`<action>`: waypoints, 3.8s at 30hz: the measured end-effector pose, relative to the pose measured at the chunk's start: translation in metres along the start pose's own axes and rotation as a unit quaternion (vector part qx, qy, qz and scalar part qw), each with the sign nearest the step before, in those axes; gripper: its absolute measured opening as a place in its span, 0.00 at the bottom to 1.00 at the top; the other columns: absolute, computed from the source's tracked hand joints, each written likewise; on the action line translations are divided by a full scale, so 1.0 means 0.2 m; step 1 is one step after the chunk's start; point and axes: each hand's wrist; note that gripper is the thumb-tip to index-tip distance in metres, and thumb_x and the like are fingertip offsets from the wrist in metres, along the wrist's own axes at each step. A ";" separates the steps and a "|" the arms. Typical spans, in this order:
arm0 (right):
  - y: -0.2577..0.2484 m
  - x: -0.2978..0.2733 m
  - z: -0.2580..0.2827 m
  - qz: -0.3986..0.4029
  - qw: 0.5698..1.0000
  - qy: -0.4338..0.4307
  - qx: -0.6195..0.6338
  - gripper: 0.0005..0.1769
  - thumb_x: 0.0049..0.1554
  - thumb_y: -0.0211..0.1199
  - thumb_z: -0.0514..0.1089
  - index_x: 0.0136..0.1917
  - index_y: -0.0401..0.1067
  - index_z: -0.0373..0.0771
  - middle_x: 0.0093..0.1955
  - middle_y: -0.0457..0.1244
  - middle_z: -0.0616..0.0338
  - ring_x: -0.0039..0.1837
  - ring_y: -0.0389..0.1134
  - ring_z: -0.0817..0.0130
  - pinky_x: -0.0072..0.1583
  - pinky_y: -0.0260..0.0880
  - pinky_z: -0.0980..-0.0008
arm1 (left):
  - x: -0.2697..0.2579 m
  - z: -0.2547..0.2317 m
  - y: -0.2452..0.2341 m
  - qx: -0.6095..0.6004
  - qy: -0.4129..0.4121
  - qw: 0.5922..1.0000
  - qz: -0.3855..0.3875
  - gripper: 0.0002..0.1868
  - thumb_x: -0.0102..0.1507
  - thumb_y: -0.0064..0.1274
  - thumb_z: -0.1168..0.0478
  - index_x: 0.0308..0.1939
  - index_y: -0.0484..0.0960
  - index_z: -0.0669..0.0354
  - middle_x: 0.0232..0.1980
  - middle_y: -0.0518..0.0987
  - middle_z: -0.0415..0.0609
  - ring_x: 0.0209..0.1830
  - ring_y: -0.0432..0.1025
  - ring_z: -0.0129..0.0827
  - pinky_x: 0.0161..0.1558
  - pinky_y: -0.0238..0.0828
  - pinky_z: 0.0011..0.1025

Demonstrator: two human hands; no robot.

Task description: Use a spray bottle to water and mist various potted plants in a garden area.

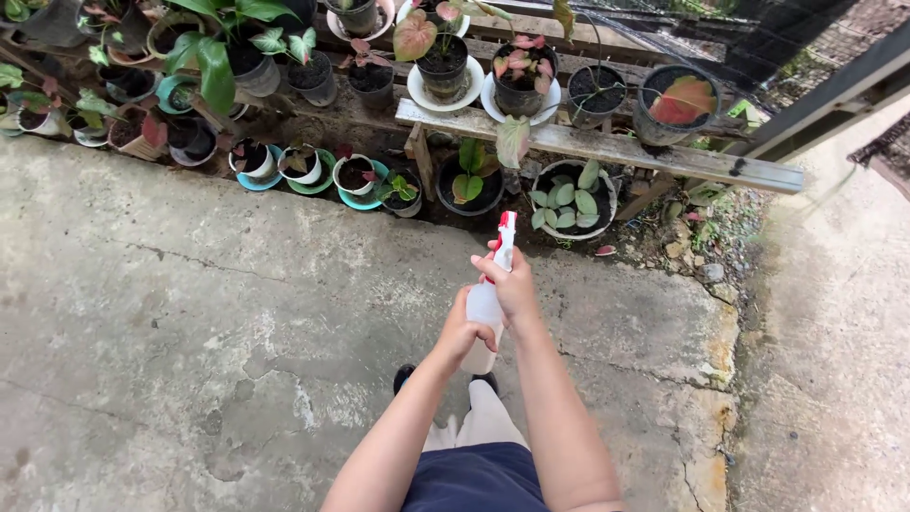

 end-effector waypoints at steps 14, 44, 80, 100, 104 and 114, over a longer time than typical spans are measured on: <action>0.13 -0.02 -0.04 -0.028 0.999 0.003 -0.031 0.25 0.43 0.81 0.43 0.50 0.74 0.34 0.36 0.64 0.58 0.31 0.68 0.71 0.39 0.69 0.74 | 0.07 0.04 -0.14 -0.007 -0.020 0.999 0.024 0.54 0.23 0.55 0.80 0.57 0.71 0.54 0.41 0.76 0.48 0.47 0.67 0.39 0.45 0.60 0.32; 0.24 -0.08 -0.06 -0.004 0.998 0.033 -0.059 0.29 0.44 0.80 0.45 0.54 0.72 0.31 0.38 0.64 0.57 0.31 0.68 0.71 0.39 0.68 0.74 | 0.02 0.09 -0.21 0.020 -0.026 0.999 0.001 0.50 0.25 0.57 0.76 0.55 0.73 0.52 0.41 0.77 0.50 0.48 0.68 0.41 0.46 0.60 0.32; 0.22 -0.11 0.13 -0.008 0.998 0.027 -0.063 0.29 0.43 0.80 0.46 0.54 0.72 0.36 0.41 0.67 0.59 0.33 0.69 0.70 0.43 0.71 0.72 | -0.04 -0.10 -0.15 0.000 0.010 1.000 0.021 0.50 0.24 0.55 0.77 0.53 0.74 0.53 0.40 0.75 0.48 0.46 0.66 0.38 0.47 0.58 0.29; 0.35 -0.01 0.09 0.007 0.998 0.020 -0.061 0.29 0.43 0.80 0.44 0.55 0.73 0.35 0.40 0.67 0.57 0.31 0.69 0.68 0.40 0.70 0.71 | -0.01 -0.19 -0.25 -0.014 0.028 0.999 0.011 0.47 0.24 0.54 0.78 0.50 0.75 0.54 0.37 0.77 0.48 0.43 0.68 0.37 0.43 0.59 0.28; 0.39 0.09 0.00 0.014 0.999 0.014 -0.046 0.30 0.42 0.81 0.44 0.55 0.73 0.33 0.39 0.67 0.56 0.30 0.69 0.67 0.39 0.70 0.71 | 0.00 -0.24 -0.29 -0.020 0.028 0.999 -0.002 0.48 0.23 0.53 0.79 0.50 0.75 0.55 0.35 0.76 0.49 0.41 0.68 0.37 0.41 0.60 0.28; 0.46 0.09 -0.01 0.008 0.999 0.006 -0.032 0.33 0.42 0.81 0.42 0.57 0.71 0.30 0.39 0.66 0.56 0.30 0.68 0.68 0.39 0.69 0.72 | 0.09 -0.18 -0.35 -0.028 0.034 0.999 -0.002 0.50 0.22 0.52 0.79 0.51 0.75 0.54 0.34 0.77 0.48 0.40 0.69 0.37 0.42 0.62 0.28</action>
Point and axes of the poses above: each hand's wrist, its own x-axis towards the middle knuckle, its own y-axis out of the palm, z = x × y
